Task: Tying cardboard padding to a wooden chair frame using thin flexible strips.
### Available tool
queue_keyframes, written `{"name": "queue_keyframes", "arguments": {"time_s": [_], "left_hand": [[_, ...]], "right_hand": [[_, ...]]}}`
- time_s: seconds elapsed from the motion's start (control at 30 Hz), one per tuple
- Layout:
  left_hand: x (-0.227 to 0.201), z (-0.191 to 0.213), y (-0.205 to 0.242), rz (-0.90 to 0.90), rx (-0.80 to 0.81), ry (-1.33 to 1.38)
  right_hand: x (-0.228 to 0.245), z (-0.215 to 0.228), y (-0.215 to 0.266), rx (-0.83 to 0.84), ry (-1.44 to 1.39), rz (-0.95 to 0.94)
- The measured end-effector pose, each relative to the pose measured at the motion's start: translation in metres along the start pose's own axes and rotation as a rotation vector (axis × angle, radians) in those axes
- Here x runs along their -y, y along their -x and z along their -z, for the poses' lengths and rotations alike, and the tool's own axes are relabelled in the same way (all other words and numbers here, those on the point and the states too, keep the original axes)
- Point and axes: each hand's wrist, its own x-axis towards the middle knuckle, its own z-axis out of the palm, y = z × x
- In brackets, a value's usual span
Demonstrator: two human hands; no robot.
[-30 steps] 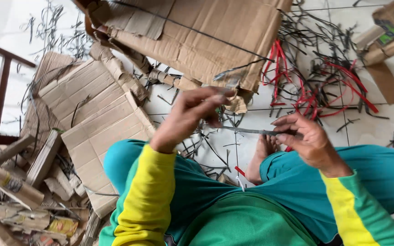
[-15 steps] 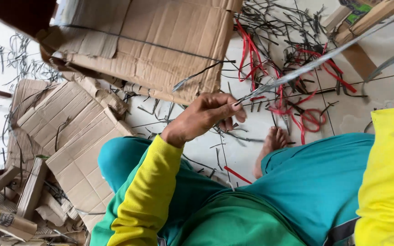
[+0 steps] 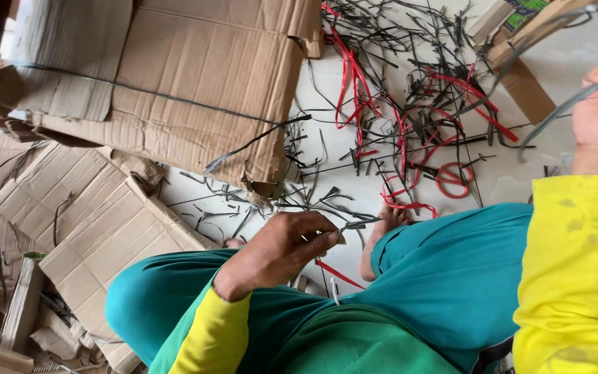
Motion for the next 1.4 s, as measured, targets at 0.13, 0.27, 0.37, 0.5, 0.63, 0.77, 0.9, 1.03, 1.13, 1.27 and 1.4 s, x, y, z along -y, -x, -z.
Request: {"name": "queue_keyframes", "arguments": {"time_s": [0.13, 0.27, 0.37, 0.5, 0.63, 0.77, 0.9, 1.03, 1.13, 1.27, 1.4], "left_hand": [[0.033, -0.019, -0.033, 0.037, 0.151, -0.141], [0.071, -0.035, -0.068, 0.027, 0.222, -0.381], [0.075, -0.043, -0.096, -0.004, 0.1, -0.184], [0.028, -0.044, -0.12, -0.374, -0.166, 0.107], [0.013, -0.043, -0.138, -0.624, -0.003, 0.197], [0.035, -0.048, -0.144, -0.443, 0.273, 0.331], [0.039, -0.046, -0.142, -0.249, 0.436, 0.263], [0.049, -0.043, -0.14, -0.167, 0.263, 0.244], [0.051, -0.035, -0.149, -0.172, -0.037, 0.661], [0.034, -0.026, -0.147, -0.216, -0.158, 0.836], [0.033, -0.029, -0.154, -0.307, -0.241, 1.02]], "right_hand": [[0.038, -0.105, 0.041, -0.118, 0.125, -0.01], [0.064, -0.166, 0.08, -0.071, 0.204, 0.056], [0.069, -0.21, 0.096, 0.086, 0.136, 0.013], [0.064, -0.264, 0.103, 0.581, -0.014, -0.109], [0.065, -0.295, 0.108, 0.733, -0.05, -0.133], [0.044, -0.257, 0.092, 0.525, -0.138, -0.049], [0.032, -0.215, 0.069, 0.201, -0.172, 0.014], [0.041, -0.238, 0.065, -0.176, 0.204, -0.018], [0.025, -0.234, 0.065, 0.096, 1.684, 0.609], [0.021, -0.299, 0.085, 0.607, 1.404, -0.082], [-0.011, -0.322, 0.1, 0.847, 1.357, -0.439]]}}
